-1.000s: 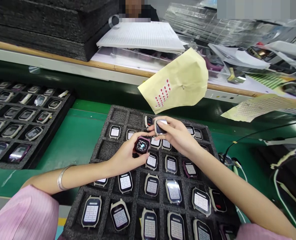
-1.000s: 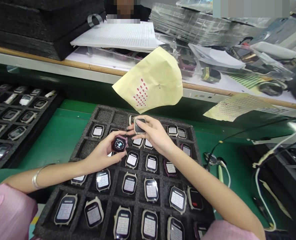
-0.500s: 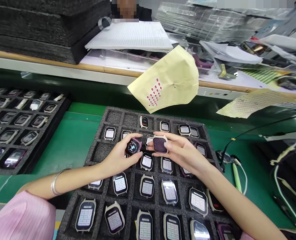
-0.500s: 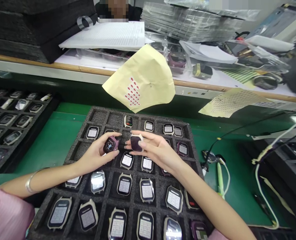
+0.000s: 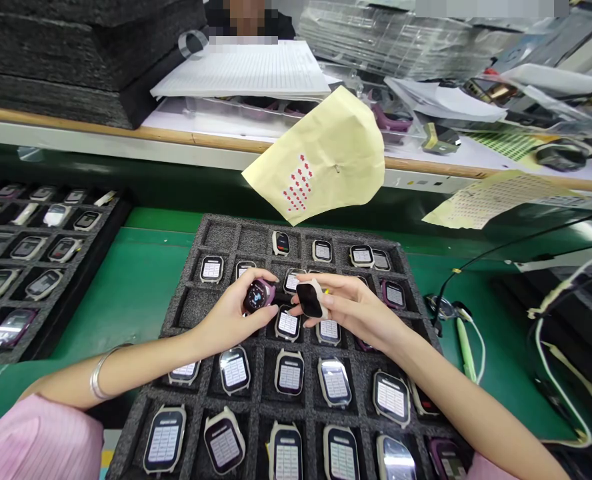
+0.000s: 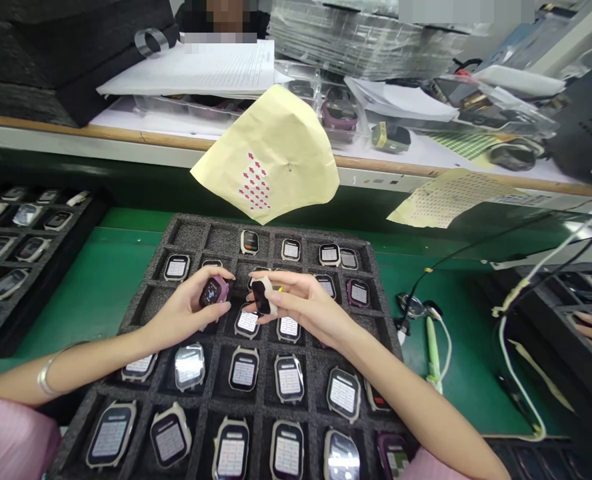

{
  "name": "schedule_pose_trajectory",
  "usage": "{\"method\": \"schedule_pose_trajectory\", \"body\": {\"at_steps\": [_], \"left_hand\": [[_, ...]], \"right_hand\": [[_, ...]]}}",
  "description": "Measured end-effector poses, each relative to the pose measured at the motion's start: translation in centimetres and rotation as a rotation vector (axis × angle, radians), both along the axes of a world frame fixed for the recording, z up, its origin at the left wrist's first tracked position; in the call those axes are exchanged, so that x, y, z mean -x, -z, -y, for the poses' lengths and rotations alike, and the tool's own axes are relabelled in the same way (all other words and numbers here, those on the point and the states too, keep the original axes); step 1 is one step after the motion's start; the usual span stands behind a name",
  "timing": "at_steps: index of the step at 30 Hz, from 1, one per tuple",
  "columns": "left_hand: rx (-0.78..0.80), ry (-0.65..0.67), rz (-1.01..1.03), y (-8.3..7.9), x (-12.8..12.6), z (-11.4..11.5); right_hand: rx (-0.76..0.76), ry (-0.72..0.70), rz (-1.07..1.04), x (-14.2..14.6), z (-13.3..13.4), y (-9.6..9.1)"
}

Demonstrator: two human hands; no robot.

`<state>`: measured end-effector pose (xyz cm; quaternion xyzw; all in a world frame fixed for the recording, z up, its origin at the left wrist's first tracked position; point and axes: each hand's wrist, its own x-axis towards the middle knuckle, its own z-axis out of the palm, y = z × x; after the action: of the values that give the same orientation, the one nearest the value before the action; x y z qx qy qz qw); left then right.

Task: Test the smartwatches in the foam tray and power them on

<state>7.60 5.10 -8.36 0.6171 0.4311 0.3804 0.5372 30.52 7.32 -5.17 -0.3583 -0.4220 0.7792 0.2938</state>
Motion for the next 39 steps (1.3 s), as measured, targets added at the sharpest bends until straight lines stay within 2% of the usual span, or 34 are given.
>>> {"method": "schedule_pose_trajectory", "body": {"at_steps": [12, 19, 30, 33, 36, 39], "left_hand": [[0.026, 0.038, -0.042, 0.0, 0.2, -0.4], [-0.102, 0.021, -0.110, -0.3, 0.5, -0.7], [-0.134, 0.054, -0.128, -0.6, 0.6, -0.5], [-0.123, 0.019, -0.151, -0.6, 0.3, -0.2], [-0.051, -0.019, -0.201, -0.2, 0.4, 0.2], [-0.001, -0.021, -0.263, 1.2, 1.2, 0.1]], "right_hand": [[-0.037, 0.035, 0.005, 0.3, 0.4, 0.2], [-0.087, 0.074, 0.043, 0.3, 0.2, 0.0], [-0.105, 0.053, 0.037, 0.6, 0.7, -0.3], [-0.065, 0.032, -0.001, 0.7, 0.9, 0.0], [-0.033, 0.033, -0.070, 0.6, 1.1, 0.5], [-0.034, 0.034, -0.091, 0.2, 1.1, 1.1]]}}
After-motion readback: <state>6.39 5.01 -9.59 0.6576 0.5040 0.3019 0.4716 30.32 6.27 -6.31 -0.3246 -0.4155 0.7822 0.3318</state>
